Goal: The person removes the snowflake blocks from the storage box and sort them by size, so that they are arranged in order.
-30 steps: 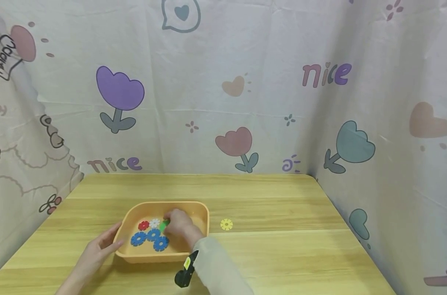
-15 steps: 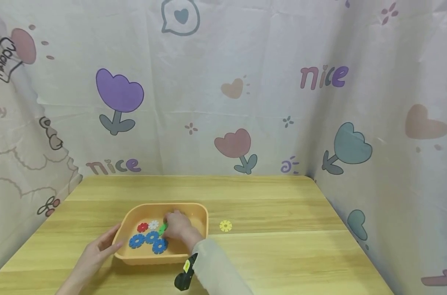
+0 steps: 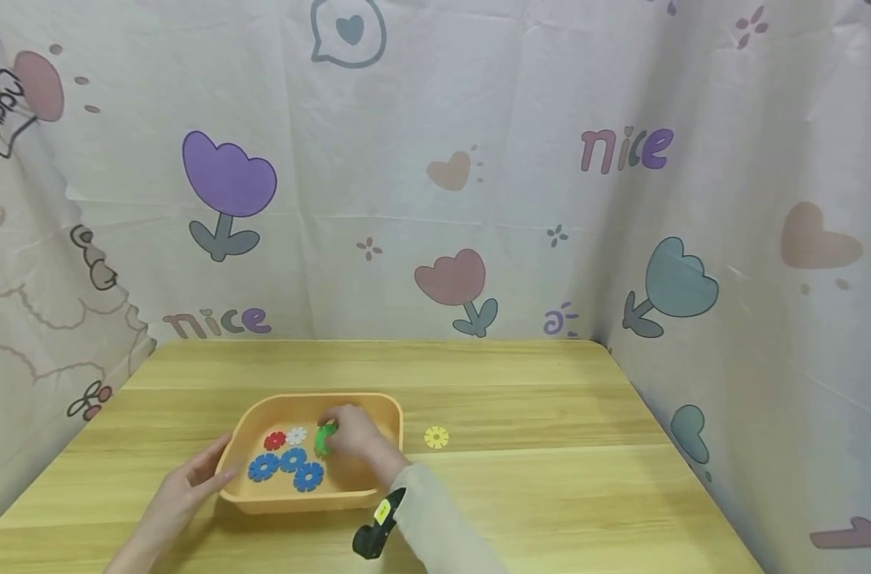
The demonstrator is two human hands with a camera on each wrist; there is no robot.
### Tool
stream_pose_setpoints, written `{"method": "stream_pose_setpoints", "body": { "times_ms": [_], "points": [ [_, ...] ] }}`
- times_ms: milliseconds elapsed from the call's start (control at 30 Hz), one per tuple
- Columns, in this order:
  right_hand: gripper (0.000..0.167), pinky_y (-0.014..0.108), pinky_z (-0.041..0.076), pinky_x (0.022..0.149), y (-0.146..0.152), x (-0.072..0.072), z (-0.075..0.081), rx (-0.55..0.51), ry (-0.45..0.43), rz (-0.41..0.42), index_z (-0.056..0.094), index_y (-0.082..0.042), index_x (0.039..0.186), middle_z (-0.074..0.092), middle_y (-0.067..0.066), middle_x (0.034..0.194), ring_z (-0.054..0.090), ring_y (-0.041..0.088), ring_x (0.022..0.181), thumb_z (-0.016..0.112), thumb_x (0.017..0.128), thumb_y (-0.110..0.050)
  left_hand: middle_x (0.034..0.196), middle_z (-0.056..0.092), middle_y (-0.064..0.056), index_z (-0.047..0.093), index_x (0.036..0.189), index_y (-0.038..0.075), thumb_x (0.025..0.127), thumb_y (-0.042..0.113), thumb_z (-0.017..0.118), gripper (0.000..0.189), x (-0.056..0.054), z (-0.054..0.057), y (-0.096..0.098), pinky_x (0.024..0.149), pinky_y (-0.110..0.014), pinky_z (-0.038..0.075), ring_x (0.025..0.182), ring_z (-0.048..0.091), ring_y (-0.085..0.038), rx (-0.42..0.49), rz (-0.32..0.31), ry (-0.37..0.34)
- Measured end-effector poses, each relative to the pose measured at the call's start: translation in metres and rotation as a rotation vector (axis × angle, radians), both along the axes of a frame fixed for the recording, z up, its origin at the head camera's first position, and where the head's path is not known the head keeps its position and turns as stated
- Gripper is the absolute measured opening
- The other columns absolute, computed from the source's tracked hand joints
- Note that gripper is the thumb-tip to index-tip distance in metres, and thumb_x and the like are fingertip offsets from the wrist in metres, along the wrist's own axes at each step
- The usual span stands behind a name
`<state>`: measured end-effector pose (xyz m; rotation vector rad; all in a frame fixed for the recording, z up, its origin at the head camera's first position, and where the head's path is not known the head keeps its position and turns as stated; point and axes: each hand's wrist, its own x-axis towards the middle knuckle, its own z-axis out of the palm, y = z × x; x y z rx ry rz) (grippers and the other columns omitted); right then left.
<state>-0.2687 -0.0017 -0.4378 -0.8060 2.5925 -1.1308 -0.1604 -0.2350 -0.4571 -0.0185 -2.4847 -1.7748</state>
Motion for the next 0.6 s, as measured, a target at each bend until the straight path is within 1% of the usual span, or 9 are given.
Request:
{"method": "stream_pose_setpoints", "body": {
  "times_ms": [67, 167, 300, 367, 400, 467, 533, 600],
  "points": [
    [0.030, 0.020, 0.049, 0.050, 0.005, 0.002, 0.003, -0.089, -0.047, -0.007, 0.064, 0.001, 0.109, 0.057, 0.003, 0.077, 0.053, 0.007, 0.060, 0.065, 0.080, 0.007, 0.145, 0.022, -0.029, 0.027, 0.142, -0.007, 0.092, 0.016, 0.059, 0.064, 0.000, -0.001, 0.000, 0.082, -0.002, 0.033, 0.128, 0.023, -0.041, 0.000, 0.003, -0.006],
    [0.030, 0.025, 0.053, 0.050, 0.015, 0.006, 0.010, -0.198, -0.108, -0.021, 0.063, 0.002, 0.111, 0.055, 0.002, 0.075, 0.057, 0.009, 0.058, 0.064, 0.082, 0.005, 0.145, 0.022, -0.029, 0.026, 0.142, -0.007, 0.092, 0.016, 0.059, 0.065, 0.000, -0.001, 0.000, 0.081, -0.001, 0.033, 0.129, 0.023, -0.041, -0.002, 0.008, -0.012],
    [0.029, 0.037, 0.055, 0.056, 0.031, 0.008, 0.022, -0.276, -0.131, -0.042, 0.064, -0.001, 0.112, 0.057, 0.003, 0.077, 0.061, 0.014, 0.060, 0.065, 0.083, 0.001, 0.146, 0.022, -0.028, 0.026, 0.143, -0.006, 0.092, 0.018, 0.059, 0.065, 0.000, -0.001, 0.000, 0.081, -0.002, 0.034, 0.129, 0.024, -0.040, -0.013, 0.013, -0.022],
    [0.030, 0.041, 0.055, 0.057, 0.040, 0.008, 0.026, -0.301, -0.141, -0.044, 0.063, -0.002, 0.113, 0.058, 0.004, 0.079, 0.062, 0.016, 0.061, 0.066, 0.083, 0.000, 0.146, 0.022, -0.028, 0.025, 0.143, -0.005, 0.092, 0.019, 0.059, 0.066, -0.001, 0.000, 0.000, 0.081, -0.002, 0.033, 0.129, 0.024, -0.040, -0.017, 0.013, -0.031],
    [0.030, 0.040, 0.055, 0.056, 0.045, 0.007, 0.028, -0.314, -0.147, -0.043, 0.063, -0.002, 0.114, 0.058, 0.005, 0.080, 0.062, 0.017, 0.062, 0.066, 0.084, -0.001, 0.146, 0.021, -0.028, 0.024, 0.144, -0.005, 0.092, 0.020, 0.059, 0.066, -0.001, 0.000, 0.000, 0.081, -0.002, 0.033, 0.129, 0.024, -0.040, -0.018, 0.013, -0.037],
    [0.032, 0.034, 0.053, 0.053, 0.057, 0.006, 0.032, -0.333, -0.153, -0.041, 0.061, -0.001, 0.116, 0.058, 0.005, 0.082, 0.062, 0.017, 0.062, 0.065, 0.084, -0.002, 0.146, 0.021, -0.027, 0.024, 0.144, -0.004, 0.093, 0.020, 0.058, 0.067, -0.001, 0.001, 0.000, 0.081, -0.001, 0.033, 0.130, 0.024, -0.040, -0.019, 0.012, -0.046],
    [0.032, 0.026, 0.049, 0.050, 0.070, 0.007, 0.034, -0.359, -0.147, -0.048, 0.060, 0.001, 0.116, 0.058, 0.005, 0.082, 0.061, 0.015, 0.061, 0.065, 0.084, -0.002, 0.147, 0.020, -0.028, 0.024, 0.144, -0.004, 0.093, 0.021, 0.058, 0.067, -0.001, 0.001, 0.000, 0.081, -0.001, 0.033, 0.130, 0.024, -0.040, -0.022, 0.011, -0.053],
    [0.033, 0.023, 0.046, 0.049, 0.084, 0.009, 0.039, -0.383, -0.139, -0.065, 0.059, 0.003, 0.116, 0.058, 0.006, 0.082, 0.061, 0.016, 0.061, 0.064, 0.084, 0.000, 0.147, 0.020, -0.027, 0.023, 0.144, -0.004, 0.093, 0.021, 0.058, 0.067, -0.001, 0.000, 0.000, 0.081, -0.002, 0.032, 0.130, 0.024, -0.039, -0.024, 0.008, -0.062]
  ]
}}
